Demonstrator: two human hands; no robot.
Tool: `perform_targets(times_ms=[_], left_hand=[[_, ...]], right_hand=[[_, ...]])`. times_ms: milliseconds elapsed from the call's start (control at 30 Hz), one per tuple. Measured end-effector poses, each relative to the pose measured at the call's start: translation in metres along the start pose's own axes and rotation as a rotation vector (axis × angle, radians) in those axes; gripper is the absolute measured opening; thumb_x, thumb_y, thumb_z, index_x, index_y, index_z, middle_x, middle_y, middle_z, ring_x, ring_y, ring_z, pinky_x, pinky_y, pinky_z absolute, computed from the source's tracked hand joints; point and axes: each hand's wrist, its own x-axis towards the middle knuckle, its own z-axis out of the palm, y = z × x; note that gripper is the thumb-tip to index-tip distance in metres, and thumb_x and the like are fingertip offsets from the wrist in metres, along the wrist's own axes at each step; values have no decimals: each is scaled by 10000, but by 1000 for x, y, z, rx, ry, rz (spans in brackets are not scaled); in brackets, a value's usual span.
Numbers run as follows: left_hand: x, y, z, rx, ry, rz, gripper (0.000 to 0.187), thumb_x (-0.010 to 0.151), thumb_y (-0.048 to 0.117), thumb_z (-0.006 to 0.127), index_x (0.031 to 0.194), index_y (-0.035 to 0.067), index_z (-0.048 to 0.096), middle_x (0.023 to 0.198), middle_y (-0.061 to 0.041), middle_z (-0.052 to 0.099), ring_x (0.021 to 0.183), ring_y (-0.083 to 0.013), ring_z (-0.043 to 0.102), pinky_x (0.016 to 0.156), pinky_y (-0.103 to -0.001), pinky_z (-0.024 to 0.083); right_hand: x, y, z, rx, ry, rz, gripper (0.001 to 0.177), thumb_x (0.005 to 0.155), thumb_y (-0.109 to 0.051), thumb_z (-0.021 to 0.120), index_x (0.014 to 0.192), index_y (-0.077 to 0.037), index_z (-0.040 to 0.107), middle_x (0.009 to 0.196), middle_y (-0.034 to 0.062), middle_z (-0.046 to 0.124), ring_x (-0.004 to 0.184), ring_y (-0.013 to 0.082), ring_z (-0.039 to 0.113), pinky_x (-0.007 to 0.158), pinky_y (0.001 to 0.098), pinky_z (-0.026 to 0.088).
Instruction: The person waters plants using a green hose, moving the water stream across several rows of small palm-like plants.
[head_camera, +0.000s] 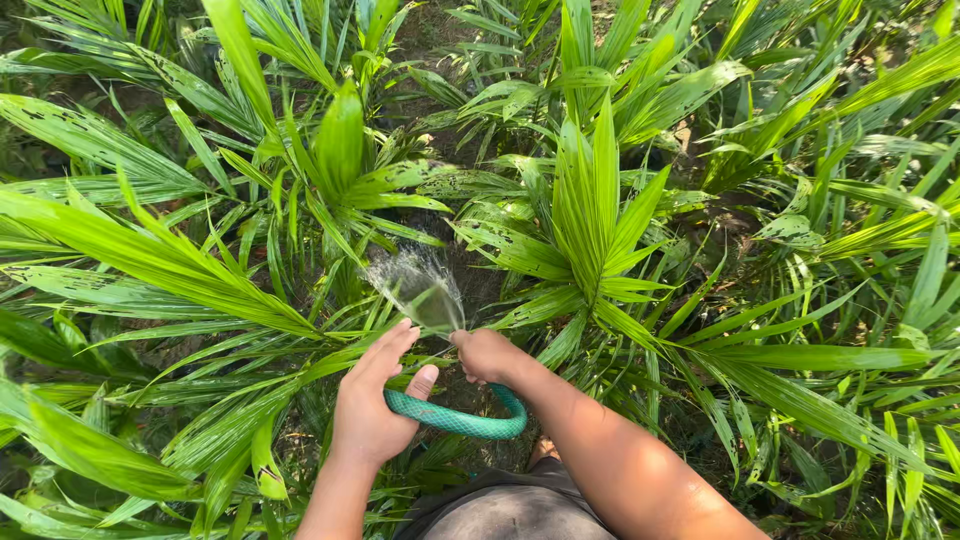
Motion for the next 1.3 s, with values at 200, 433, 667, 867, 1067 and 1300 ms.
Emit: perform_targets(times_ms=[200, 433, 667, 867, 1067, 1300], left_hand=[[-5, 11, 16, 55, -18, 4, 505, 866, 335, 767, 1291, 84, 664, 1389, -143, 657, 1189, -301, 687, 859, -383, 589], [-2, 40, 41, 74, 0, -56, 501, 854, 322, 765, 1289, 93, 665, 1387, -134, 659, 1181, -293, 691, 845, -371, 597], [4, 69, 62, 86, 113, 3, 479, 854, 226, 766, 1292, 64, 660, 1404, -149, 649, 1195, -286, 690, 859, -363, 604], [6, 95, 75, 80, 292, 91, 434, 888, 173, 738, 1284, 14, 659, 1401, -181, 644, 1207, -255, 683, 916, -344, 609], [3, 108, 79, 262, 444, 125, 403, 889, 130, 712, 1265, -4, 657, 1387, -189, 648, 1246, -285, 663, 1059, -394, 522], [-9, 82, 96, 141, 526, 32, 442, 865, 92, 715, 1288, -13, 647, 1362, -182, 670, 1276, -300, 635, 1146, -424, 427]], right_hand=[[-7, 13, -12, -60, -31, -17, 504, 1017, -381, 368, 782, -7, 610, 661, 123, 637, 583, 241, 636, 584, 403, 542], [-10, 7, -33, -48, -47, -101, 607, 1006, -452, 414, 715, 24, 654, 637, 132, 661, 574, 244, 634, 634, 396, 535], [-38, -32, -69, 23, -45, -338, 511, 979, -425, 452, 681, -41, 609, 620, 94, 623, 581, 210, 594, 644, 394, 504], [-69, -72, -95, 51, -117, -574, 544, 1020, -412, 466, 653, -24, 570, 610, 71, 593, 581, 182, 547, 623, 380, 500], [-85, -87, -108, 85, -161, -568, 535, 1017, -412, 452, 660, -36, 581, 629, 55, 600, 582, 174, 552, 610, 369, 488], [-63, -61, -101, 99, -176, -446, 516, 995, -393, 465, 653, -23, 575, 595, 69, 593, 549, 205, 583, 602, 391, 502]])
